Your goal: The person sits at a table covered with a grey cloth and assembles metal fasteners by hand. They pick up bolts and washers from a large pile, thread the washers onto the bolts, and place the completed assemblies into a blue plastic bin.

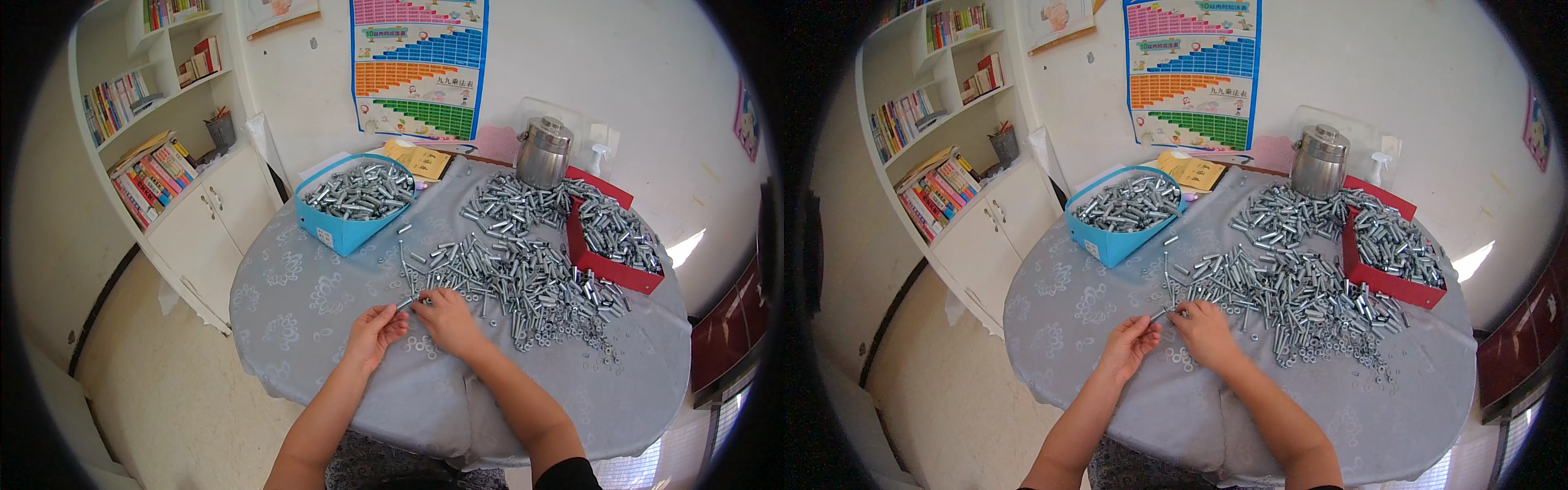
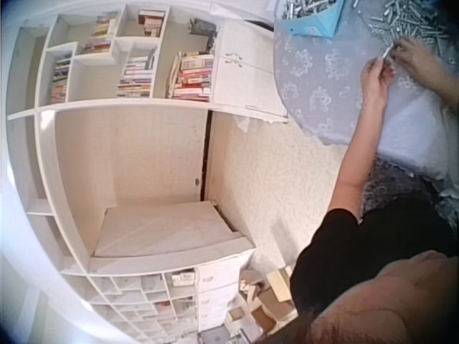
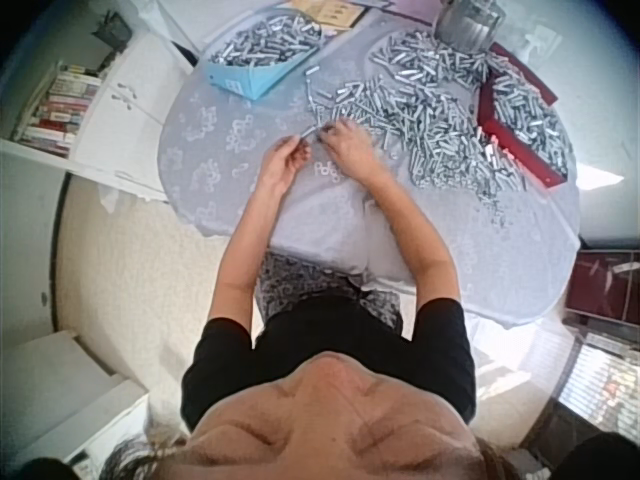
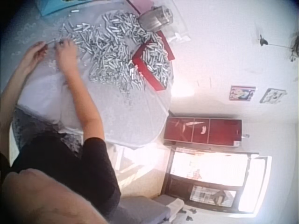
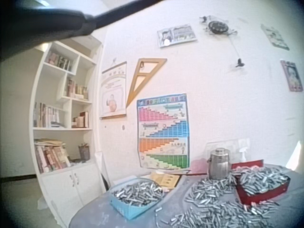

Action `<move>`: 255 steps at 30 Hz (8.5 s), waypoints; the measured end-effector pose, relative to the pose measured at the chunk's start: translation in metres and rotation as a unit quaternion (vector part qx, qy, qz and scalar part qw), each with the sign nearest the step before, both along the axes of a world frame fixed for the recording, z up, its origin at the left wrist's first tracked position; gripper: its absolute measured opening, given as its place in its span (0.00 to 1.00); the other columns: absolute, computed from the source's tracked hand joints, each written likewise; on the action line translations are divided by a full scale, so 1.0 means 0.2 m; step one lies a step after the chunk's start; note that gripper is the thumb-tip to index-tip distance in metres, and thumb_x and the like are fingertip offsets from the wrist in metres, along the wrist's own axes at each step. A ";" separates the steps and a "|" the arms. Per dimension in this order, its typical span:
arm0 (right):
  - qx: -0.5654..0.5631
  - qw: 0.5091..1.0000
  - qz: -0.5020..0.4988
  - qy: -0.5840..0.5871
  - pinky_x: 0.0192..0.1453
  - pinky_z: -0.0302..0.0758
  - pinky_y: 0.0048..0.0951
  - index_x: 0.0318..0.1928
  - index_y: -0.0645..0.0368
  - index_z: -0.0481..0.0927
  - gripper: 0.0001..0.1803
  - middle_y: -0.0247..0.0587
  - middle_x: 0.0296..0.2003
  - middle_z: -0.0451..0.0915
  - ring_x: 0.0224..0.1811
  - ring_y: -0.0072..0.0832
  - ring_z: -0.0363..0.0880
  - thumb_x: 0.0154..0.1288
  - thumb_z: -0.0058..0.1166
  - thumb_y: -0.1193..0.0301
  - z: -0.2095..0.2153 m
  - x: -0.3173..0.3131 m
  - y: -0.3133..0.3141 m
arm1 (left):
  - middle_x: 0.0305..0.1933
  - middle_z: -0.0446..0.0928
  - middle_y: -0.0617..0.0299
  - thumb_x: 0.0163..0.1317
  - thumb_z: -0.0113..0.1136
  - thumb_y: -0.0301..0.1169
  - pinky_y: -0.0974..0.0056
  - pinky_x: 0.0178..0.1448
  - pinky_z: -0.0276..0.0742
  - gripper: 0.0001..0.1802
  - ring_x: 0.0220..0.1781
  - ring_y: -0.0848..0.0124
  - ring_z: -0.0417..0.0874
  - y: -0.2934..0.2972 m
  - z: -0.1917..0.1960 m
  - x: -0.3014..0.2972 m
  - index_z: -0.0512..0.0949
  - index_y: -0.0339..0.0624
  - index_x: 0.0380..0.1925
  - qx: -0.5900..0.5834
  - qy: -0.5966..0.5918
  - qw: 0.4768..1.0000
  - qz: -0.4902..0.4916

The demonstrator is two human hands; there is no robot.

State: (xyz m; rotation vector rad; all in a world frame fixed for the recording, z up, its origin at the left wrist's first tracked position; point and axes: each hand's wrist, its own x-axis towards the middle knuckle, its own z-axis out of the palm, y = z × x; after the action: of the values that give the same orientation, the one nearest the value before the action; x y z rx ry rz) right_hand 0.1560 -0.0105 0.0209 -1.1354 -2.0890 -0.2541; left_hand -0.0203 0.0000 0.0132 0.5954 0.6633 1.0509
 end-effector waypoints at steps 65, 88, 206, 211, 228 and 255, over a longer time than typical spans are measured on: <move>-0.424 0.803 0.091 0.408 0.30 0.71 0.20 0.32 0.63 0.80 0.23 0.35 0.22 0.77 0.24 0.20 0.73 0.65 0.41 0.56 0.05 0.06 -0.03 | 0.30 0.77 0.54 0.58 0.55 0.30 0.68 0.35 0.79 0.08 0.29 0.70 0.79 0.01 -0.05 0.01 0.70 0.37 0.33 0.035 0.030 0.997 0.055; -0.058 0.951 -0.283 0.112 0.37 0.72 0.37 0.24 0.58 0.79 0.05 0.44 0.28 0.75 0.31 0.40 0.75 0.45 0.50 0.78 -0.01 0.49 0.05 | 0.38 0.74 0.51 0.60 0.51 0.26 0.63 0.42 0.78 0.14 0.37 0.65 0.78 0.54 0.25 -0.04 0.65 0.30 0.44 0.194 0.107 0.946 0.237; -0.415 0.894 -0.067 0.154 0.36 0.73 0.24 0.29 0.60 0.80 0.09 0.38 0.26 0.80 0.30 0.26 0.78 0.46 0.60 0.70 0.14 0.28 -0.03 | 0.37 0.78 0.51 0.58 0.54 0.28 0.72 0.34 0.79 0.07 0.30 0.73 0.79 -0.03 0.00 0.04 0.72 0.36 0.35 0.016 0.024 1.000 0.003; -0.420 0.776 0.126 0.454 0.38 0.71 0.18 0.32 0.64 0.77 0.07 0.33 0.29 0.78 0.32 0.17 0.75 0.52 0.59 0.75 0.14 0.22 0.00 | 0.36 0.78 0.50 0.58 0.55 0.28 0.70 0.34 0.79 0.08 0.30 0.72 0.79 -0.03 -0.01 0.04 0.73 0.35 0.35 0.019 0.028 0.999 -0.008; -0.447 0.766 0.111 0.448 0.34 0.67 0.17 0.34 0.59 0.79 0.09 0.28 0.29 0.78 0.31 0.14 0.72 0.56 0.56 0.67 0.15 0.16 -0.02 | 0.36 0.78 0.49 0.58 0.55 0.28 0.69 0.34 0.80 0.08 0.29 0.72 0.80 -0.03 -0.03 0.04 0.73 0.35 0.35 -0.002 0.012 0.998 -0.060; -0.243 0.954 -0.152 0.087 0.37 0.72 0.33 0.29 0.60 0.78 0.11 0.42 0.29 0.77 0.33 0.36 0.77 0.44 0.61 0.68 0.02 0.28 0.00 | 0.36 0.77 0.51 0.59 0.54 0.29 0.72 0.32 0.80 0.07 0.28 0.74 0.79 -0.03 -0.02 0.03 0.72 0.36 0.34 -0.021 -0.030 0.999 -0.037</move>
State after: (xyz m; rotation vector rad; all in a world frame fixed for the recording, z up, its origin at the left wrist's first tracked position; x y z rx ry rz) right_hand 0.2121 -0.0108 0.0252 -1.7080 -1.8604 0.2288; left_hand -0.0135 -0.0051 0.0098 0.5456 0.6043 0.9810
